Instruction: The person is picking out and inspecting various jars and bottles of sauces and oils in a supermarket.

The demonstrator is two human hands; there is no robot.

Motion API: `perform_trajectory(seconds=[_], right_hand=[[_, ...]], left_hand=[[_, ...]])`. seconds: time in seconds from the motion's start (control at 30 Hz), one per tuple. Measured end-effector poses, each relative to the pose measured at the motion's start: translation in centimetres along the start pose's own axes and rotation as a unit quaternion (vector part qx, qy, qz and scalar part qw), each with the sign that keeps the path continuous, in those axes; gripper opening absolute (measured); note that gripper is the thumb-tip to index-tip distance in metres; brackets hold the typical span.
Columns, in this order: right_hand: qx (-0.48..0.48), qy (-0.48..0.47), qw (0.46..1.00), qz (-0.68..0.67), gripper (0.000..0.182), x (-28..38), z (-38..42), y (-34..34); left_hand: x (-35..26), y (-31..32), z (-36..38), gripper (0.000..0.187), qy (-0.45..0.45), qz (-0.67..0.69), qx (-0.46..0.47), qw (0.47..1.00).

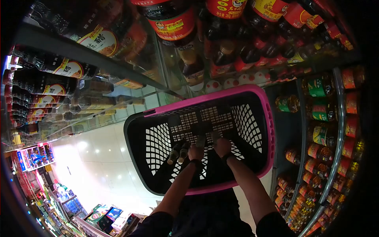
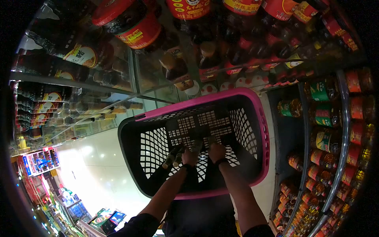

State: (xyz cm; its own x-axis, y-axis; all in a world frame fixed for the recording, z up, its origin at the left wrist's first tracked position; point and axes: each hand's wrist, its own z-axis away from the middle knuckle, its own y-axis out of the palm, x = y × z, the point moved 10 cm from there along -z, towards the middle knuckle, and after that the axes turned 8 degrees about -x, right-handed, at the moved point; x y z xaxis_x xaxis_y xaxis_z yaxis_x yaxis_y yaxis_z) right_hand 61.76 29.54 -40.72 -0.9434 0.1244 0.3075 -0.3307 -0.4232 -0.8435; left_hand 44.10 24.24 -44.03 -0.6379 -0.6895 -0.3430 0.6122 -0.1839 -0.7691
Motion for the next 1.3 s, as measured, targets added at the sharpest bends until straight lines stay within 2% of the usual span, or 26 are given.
perform_trajectory(seconds=[0.07, 0.17, 0.23, 0.3, 0.37, 0.5, 0.57, 0.63, 0.7, 0.77, 0.9, 0.97, 1.1, 1.13, 1.17, 1.2, 1.27, 1.3], right_hand=[[-0.014, -0.02, 1.0, -0.008, 0.022, 0.4, 0.2, 0.3], [-0.006, 0.008, 1.0, -0.011, 0.022, 0.7, 0.5, 0.3], [0.046, 0.015, 0.999, -0.023, 0.023, 0.7, 0.7, 2.2], [0.036, 0.015, 0.999, -0.024, 0.024, 1.3, 1.0, 2.6], [0.027, 0.013, 0.999, -0.025, 0.024, 2.2, 1.2, 2.6], [0.083, 0.007, 0.996, -0.035, 0.025, 3.3, 1.6, 5.1], [0.092, -0.006, 0.995, -0.04, 0.026, 3.7, 1.7, 6.5], [0.118, -0.009, 0.992, -0.053, 0.027, 5.7, 2.3, 5.3], [0.105, -0.009, 0.993, -0.053, 0.028, 7.0, 2.9, 3.9], [0.091, -0.008, 0.994, -0.052, 0.029, 7.4, 3.1, 3.9], [0.124, -0.016, 0.991, -0.053, 0.027, 8.0, 3.4, 5.0], [0.128, -0.018, 0.99, -0.049, 0.026, 8.1, 3.4, 5.0], [0.119, -0.039, 0.992, -0.017, 0.023, 7.0, 3.0, 7.7], [0.109, -0.05, 0.993, -0.022, 0.022, 7.0, 3.1, 7.8], [0.109, -0.05, 0.993, -0.021, 0.022, 6.8, 3.3, 8.1], [0.102, -0.03, 0.994, -0.026, 0.02, 6.4, 3.4, 7.8], [0.094, -0.011, 0.995, -0.03, 0.018, 5.9, 3.6, 7.8], [0.092, -0.006, 0.996, -0.015, 0.018, 5.8, 3.5, 7.9]], left_hand=[[1.8, 1.3, 0.1, 0.043, -0.065, 0.016, 0.052, 0.996], [3.6, 2.0, -0.5, 0.051, -0.071, -0.039, 0.033, 0.996], [5.3, 3.5, -1.6, 0.051, -0.044, -0.054, 0.063, 0.996], [5.4, 3.8, -1.6, 0.052, -0.017, -0.069, 0.092, 0.993], [4.6, 0.4, -0.5, 0.048, -0.085, 0.008, 0.056, 0.995], [4.1, -0.9, -0.5, 0.048, -0.043, -0.017, 0.06, 0.997], [4.8, -1.2, -0.8, 0.052, -0.066, 0.003, 0.05, 0.997], [5.5, -1.3, -0.8, 0.052, -0.083, -0.002, 0.061, 0.995], [6.3, -0.8, -0.7, 0.052, -0.098, -0.007, 0.073, 0.993], [7.0, 0.1, -1.1, 0.05, -0.052, -0.017, 0.037, 0.998], [8.3, 1.0, -1.5, 0.049, -0.008, -0.053, -0.022, 0.998], [8.5, 3.4, -1.7, 0.051, 0.05, -0.045, 0.045, 0.997], [7.9, 3.6, -1.6, 0.052, 0.038, -0.061, 0.084, 0.994], [7.7, 4.1, -1.3, 0.049, 0.034, -0.123, 0.143, 0.981], [7.9, 4.4, -0.5, 0.058, 0.029, -0.184, 0.2, 0.962], [7.3, 3.6, 0.1, 0.058, 0.029, -0.184, 0.2, 0.962], [5.6, -0.3, 0.4, 0.045, 0.009, -0.057, 0.069, 0.996], [5.8, -0.4, 0.4, 0.045, 0.009, -0.056, 0.069, 0.996]])
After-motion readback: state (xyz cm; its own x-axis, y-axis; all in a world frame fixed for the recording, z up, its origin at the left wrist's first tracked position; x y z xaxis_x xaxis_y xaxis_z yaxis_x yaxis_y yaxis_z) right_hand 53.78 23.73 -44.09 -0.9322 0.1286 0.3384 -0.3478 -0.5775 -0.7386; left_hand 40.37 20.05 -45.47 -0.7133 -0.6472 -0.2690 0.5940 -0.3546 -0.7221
